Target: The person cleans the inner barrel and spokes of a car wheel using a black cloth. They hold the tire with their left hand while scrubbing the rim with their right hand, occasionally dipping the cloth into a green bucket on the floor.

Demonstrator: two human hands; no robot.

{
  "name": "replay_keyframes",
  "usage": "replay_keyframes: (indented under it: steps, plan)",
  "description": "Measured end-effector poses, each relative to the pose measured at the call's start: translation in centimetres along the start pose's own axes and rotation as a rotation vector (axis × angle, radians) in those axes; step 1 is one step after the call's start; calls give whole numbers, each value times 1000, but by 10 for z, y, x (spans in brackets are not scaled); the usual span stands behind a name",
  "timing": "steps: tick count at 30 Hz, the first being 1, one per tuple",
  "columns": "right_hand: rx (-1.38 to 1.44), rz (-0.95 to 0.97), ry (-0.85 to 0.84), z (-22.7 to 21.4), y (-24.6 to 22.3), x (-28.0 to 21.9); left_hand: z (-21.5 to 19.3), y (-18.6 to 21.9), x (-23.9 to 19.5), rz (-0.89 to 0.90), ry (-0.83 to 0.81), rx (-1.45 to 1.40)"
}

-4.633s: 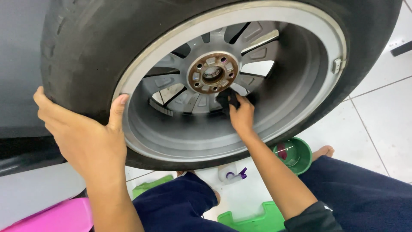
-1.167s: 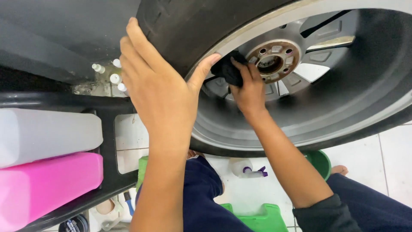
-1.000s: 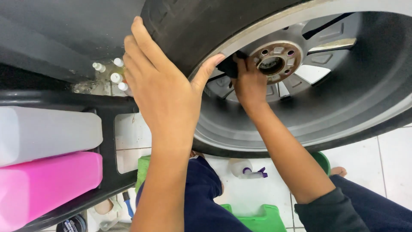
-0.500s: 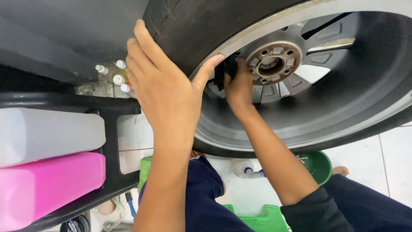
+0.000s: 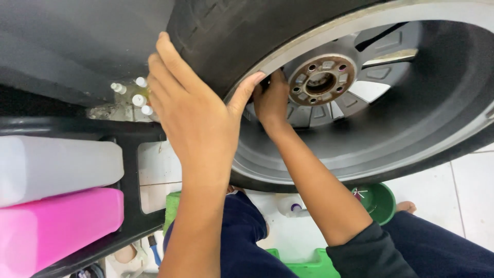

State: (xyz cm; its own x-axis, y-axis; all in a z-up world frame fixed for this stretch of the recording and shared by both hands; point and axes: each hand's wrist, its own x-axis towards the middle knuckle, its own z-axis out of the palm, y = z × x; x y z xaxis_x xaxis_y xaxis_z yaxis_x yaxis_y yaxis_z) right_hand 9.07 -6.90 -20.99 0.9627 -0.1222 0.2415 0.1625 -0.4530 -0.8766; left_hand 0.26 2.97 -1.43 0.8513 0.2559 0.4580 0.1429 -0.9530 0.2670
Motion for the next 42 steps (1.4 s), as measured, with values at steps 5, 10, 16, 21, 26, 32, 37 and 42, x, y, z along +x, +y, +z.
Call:
replay_keyframes:
  steps: [5, 10, 16, 21, 26, 32, 37, 42]
  plan:
    - [-36, 270, -160, 7, -11, -22, -1, 0, 0, -9, -6, -24]
    - [-241, 183, -448, -2, 18, -33, -2, -1, -2, -3, 0, 16]
    - [101, 249, -34, -17, -36, -22, -4, 2, -3, -2, 19, 16]
    - [114, 331, -111, 1, -38, -49, -2, 3, -2, 5, 21, 15]
    - [96, 313, -233, -10, -9, -85, -3, 3, -5, 3, 14, 13]
    - [130, 322, -157, -1, -6, -52, -4, 4, -5, 9, -7, -2]
    - [90, 212, -196, 9, 21, -80, -3, 6, -5, 5, -23, -44]
    - [5, 452, -342, -11, 25, -88, -2, 5, -9, 23, -18, -9]
